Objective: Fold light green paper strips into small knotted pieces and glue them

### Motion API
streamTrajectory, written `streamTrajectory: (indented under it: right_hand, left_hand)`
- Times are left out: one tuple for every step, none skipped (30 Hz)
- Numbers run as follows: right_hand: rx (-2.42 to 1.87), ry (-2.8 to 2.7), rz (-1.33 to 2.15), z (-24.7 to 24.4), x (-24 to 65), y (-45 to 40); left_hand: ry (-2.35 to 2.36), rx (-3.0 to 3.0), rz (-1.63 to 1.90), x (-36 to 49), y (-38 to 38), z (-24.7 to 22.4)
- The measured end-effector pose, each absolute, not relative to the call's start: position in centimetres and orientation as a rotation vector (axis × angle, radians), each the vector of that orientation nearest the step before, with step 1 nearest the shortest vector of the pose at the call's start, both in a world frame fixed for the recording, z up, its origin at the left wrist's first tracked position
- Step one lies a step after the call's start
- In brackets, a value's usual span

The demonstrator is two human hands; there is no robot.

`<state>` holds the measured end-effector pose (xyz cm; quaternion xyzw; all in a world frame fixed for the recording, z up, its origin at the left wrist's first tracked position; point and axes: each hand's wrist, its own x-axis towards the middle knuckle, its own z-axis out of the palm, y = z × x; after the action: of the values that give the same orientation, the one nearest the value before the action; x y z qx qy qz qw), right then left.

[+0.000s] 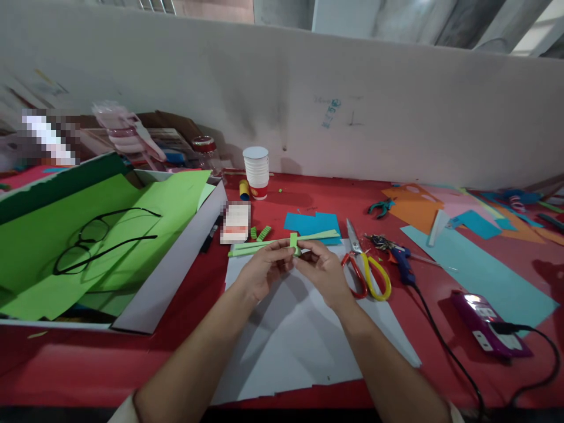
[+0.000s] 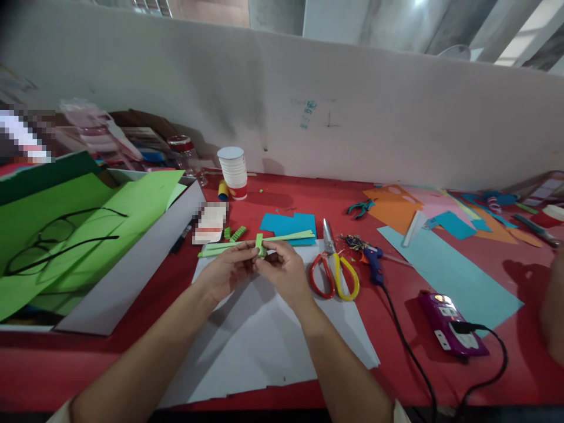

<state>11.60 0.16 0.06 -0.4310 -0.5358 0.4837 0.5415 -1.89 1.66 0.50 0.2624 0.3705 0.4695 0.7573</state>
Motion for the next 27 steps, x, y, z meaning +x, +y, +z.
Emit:
streamTrajectory:
  right_hand:
    - [-1.021, -1.339, 1.092, 0.1, 11.6, 0.1]
    - [-1.03, -1.395, 1.022, 0.1, 11.7, 0.1]
    - [-1.047, -1.442, 0.95, 0.1, 11.7, 0.1]
    - [-1.064, -1.479, 0.888, 0.1, 11.7, 0.1]
    - [-1.078, -1.51, 0.838, 0.2, 11.8, 0.1]
    - [-1.085, -1.534, 0.797, 0.2, 11.8, 0.0]
    - [-1.086, -1.556, 0.759, 0.3, 11.8, 0.0]
    - [-1.083, -1.58, 0.725, 0.4, 11.8, -0.1]
    - [-1.081, -1.6, 0.693, 0.6, 11.8, -0.2]
    - [-1.08, -1.615, 0.666, 0.7, 11.8, -0.3]
    - [-1.08, -1.626, 0.646, 0.8, 11.7, -0.4]
    - [-1.082, -1.634, 0.633, 0.9, 11.7, -0.5]
    - [-1.083, -1.64, 0.625, 1.0, 11.7, -0.5]
    - [-1.083, -1.643, 0.618, 1.0, 11.6, -0.5]
    - [-1.081, -1.647, 0.612, 0.9, 11.6, -0.5]
    - [-1.077, -1.652, 0.607, 0.9, 11.6, -0.5]
    - [-1.075, -1.656, 0.605, 0.8, 11.6, -0.5]
    - [-1.077, -1.659, 0.607, 0.7, 11.6, -0.4]
    - [-1.084, -1.656, 0.617, 0.6, 11.7, -0.3]
    - [-1.094, -1.646, 0.636, 0.5, 11.7, -0.3]
    - [-1.105, -1.633, 0.664, 0.4, 11.7, -0.2]
    - [-1.114, -1.616, 0.703, 0.3, 11.7, -0.1]
    - [-1.116, -1.597, 0.748, 0.2, 11.7, -0.1]
    - [-1.11, -1.576, 0.793, 0.1, 11.7, 0.0]
    - [-1.098, -1.551, 0.831, 0.0, 11.7, 0.0]
    - [-1.083, -1.525, 0.862, 0.0, 11.7, 0.0]
    - [-1.067, -1.496, 0.889, -0.1, 11.7, 0.1]
  left_hand:
    - [0.81, 0.53, 1.0, -2.0, 1.7, 0.6]
    - [0.807, 0.501, 0.979, -2.1, 1.7, 0.6]
    - [0.798, 0.481, 0.961, -2.2, 1.7, 0.7]
    - [0.783, 0.465, 0.947, -2.2, 1.7, 0.8]
    - [0.768, 0.45, 0.935, -2.2, 1.6, 0.8]
    - [0.757, 0.439, 0.927, -2.2, 1.5, 0.9]
    - [0.75, 0.429, 0.925, -2.1, 1.5, 0.9]
    - [0.747, 0.424, 0.926, -2.1, 1.5, 0.9]
    - [0.743, 0.425, 0.93, -2.0, 1.4, 0.8]
    - [0.735, 0.434, 0.933, -2.0, 1.4, 0.8]
    - [0.726, 0.446, 0.935, -1.9, 1.5, 0.8]
    - [0.718, 0.454, 0.939, -1.9, 1.5, 0.7]
    - [0.711, 0.457, 0.941, -1.9, 1.5, 0.7]
    - [0.709, 0.456, 0.943, -1.9, 1.6, 0.7]
    - [0.708, 0.454, 0.944, -2.0, 1.6, 0.7]
    - [0.705, 0.453, 0.943, -2.0, 1.6, 0.7]
    - [0.699, 0.453, 0.944, -2.0, 1.6, 0.7]
    - [0.691, 0.457, 0.947, -2.0, 1.6, 0.7]
    - [0.686, 0.462, 0.954, -2.0, 1.6, 0.7]
    - [0.686, 0.467, 0.964, -1.9, 1.6, 0.7]
    - [0.693, 0.472, 0.975, -1.9, 1.6, 0.7]
    - [0.711, 0.474, 0.989, -1.9, 1.6, 0.7]
    - [0.736, 0.478, 1.006, -1.8, 1.6, 0.7]
    - [0.762, 0.483, 1.023, -1.8, 1.6, 0.7]
    - [0.784, 0.488, 1.039, -1.8, 1.6, 0.7]
    - [0.801, 0.496, 1.054, -1.8, 1.6, 0.7]
    - [0.812, 0.51, 1.062, -1.8, 1.6, 0.7]
